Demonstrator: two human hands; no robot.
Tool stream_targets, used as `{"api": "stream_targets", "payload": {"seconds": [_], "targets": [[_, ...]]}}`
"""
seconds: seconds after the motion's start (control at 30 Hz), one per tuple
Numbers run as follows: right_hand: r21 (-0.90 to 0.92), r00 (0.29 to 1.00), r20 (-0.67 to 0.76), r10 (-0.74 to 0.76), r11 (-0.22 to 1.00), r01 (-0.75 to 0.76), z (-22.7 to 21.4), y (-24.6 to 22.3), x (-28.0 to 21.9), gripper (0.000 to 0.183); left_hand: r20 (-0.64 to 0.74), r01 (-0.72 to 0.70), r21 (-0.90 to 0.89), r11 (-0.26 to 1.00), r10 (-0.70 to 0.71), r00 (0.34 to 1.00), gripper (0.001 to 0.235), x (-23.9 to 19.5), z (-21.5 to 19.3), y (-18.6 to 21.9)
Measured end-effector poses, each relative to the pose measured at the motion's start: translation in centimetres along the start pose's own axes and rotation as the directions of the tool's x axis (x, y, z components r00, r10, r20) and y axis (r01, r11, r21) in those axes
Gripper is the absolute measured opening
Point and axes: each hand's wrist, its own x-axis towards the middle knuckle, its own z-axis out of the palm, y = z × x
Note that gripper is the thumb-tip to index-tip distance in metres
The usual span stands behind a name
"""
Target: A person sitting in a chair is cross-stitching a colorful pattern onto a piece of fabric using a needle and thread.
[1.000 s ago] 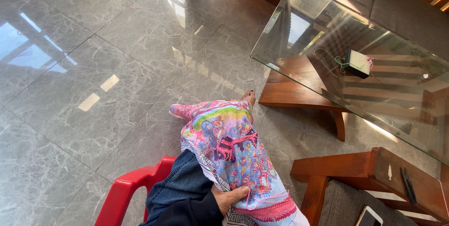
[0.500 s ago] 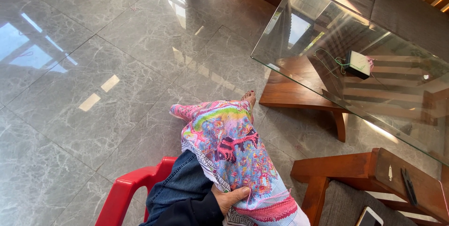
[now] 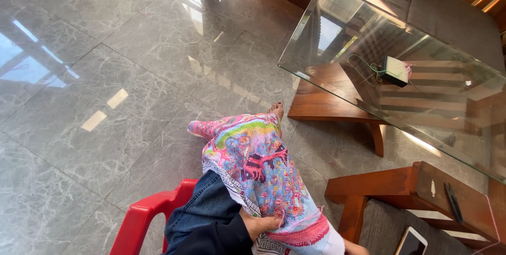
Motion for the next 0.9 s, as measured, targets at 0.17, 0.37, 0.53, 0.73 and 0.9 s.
{"api": "stream_targets", "payload": {"seconds": [0.17, 0.37, 0.53, 0.73, 0.9], "targets": [[0.143, 0.666, -0.737, 0.113, 0.99, -0.011, -10.1, -29.9, -11.7, 0.026, -0.044, -0.117, 0.051, 0.992, 0.12, 0.992, 0.086, 2.1, -2.2, -3.9], [-0.187, 0.389, -0.708, -0.59, 0.687, 0.702, -7.4, -44.8, -7.0, 0.023, 0.118, -0.325, 0.19, 0.926, 0.307, 0.944, 0.062, 0.8, -0.8, -1.1], [-0.489, 0.272, -0.635, -0.723, 0.649, 0.583, -6.8, -47.1, -6.4, 0.006, 0.036, -0.279, 0.356, 0.892, 0.285, 0.958, 0.051, 0.1, -0.4, 0.5], [0.238, 0.512, -0.745, -0.428, 0.547, 0.803, -8.8, -45.2, -6.8, 0.017, 0.156, -0.28, 0.258, 0.924, 0.247, 0.957, 0.062, 1.4, -2.2, -2.3], [0.439, 0.486, -0.835, -0.258, 0.218, 0.872, -21.8, -40.6, -7.4, 0.016, -0.11, 0.002, 0.204, 0.979, 0.021, 0.994, 0.086, 1.3, -2.2, -1.8]]}}
